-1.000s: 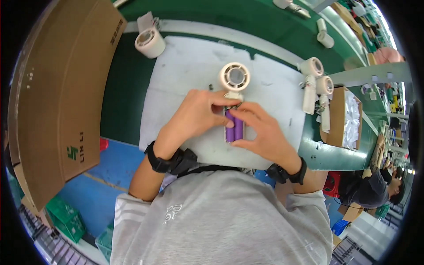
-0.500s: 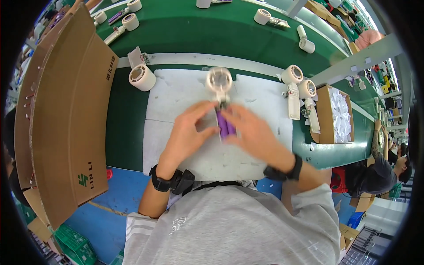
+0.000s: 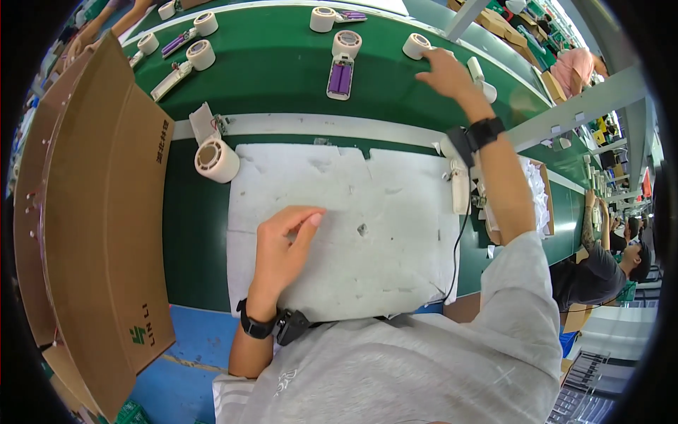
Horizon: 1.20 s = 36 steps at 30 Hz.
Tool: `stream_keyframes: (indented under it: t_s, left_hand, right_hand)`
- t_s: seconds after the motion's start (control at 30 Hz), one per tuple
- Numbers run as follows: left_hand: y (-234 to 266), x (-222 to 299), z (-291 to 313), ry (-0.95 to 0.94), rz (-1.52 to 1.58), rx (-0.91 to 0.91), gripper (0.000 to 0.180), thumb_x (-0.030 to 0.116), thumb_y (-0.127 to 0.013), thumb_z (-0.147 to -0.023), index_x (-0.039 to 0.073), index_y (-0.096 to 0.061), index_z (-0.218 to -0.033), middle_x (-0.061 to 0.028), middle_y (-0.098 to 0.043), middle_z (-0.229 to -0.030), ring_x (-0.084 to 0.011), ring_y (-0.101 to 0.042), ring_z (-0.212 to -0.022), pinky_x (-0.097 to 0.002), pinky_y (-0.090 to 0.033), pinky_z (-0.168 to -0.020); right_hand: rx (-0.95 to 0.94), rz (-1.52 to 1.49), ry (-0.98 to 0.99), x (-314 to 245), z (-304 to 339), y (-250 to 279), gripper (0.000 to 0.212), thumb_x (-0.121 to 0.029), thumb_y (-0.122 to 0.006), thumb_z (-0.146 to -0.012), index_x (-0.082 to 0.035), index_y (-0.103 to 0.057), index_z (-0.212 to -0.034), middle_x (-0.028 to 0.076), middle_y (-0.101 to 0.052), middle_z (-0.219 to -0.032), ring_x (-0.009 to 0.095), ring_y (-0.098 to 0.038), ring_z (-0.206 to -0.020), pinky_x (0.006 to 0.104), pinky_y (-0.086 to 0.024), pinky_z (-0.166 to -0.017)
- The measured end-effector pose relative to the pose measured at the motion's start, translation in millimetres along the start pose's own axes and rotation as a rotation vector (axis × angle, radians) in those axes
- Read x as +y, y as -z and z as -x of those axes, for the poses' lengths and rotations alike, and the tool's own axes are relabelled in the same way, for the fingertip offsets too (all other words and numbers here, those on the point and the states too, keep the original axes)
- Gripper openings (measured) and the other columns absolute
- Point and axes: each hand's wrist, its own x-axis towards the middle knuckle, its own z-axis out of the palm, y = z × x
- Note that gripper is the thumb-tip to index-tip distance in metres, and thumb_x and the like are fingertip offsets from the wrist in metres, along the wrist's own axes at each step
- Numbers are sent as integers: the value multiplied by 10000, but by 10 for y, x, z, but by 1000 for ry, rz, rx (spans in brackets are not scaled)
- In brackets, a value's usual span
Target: Assemble electronic components including circuit boards and batteries into plastic device housings on a factory assembly line.
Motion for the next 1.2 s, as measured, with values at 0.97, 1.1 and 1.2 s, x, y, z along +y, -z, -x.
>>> stream_keyframes:
  t_s: [0.97,1.1,1.2]
  left_hand:
    - [77,96,-118,72,-96,-64,100,15,-666,-827,-15,-689,-920,-123,-683,-879,-202,-634,-753,-257,-487,-664]
    - [93,93,-117,59,-76,-72,108,14,-668,-823,-11,-691,-926,-120,-685,-890,-202,-637,-732,-261,-494,-640]
    - [80,92,-127,60,-57,-80,110,15,-668,-823,-7,-692,-927,-116,-686,-895,-195,-638,-722,-257,-494,-626]
  right_hand:
    - [-231,124,-566,2276,-431,-1098,837,-16,-503,-792,-323,-175,-1499,290,-318,-1451,446,-520,-1181,468,-452,-964]
    - [-271,81,-414,2384,-546,-1112,826,9,-541,-765,-352,-266,-1455,236,-152,-1525,449,-499,-1198,476,-453,-973]
    - [-284,178,-345,2600,-575,-1135,639,-21,-553,-775,-278,-411,-1342,212,-231,-1492,452,-510,-1169,489,-464,-945]
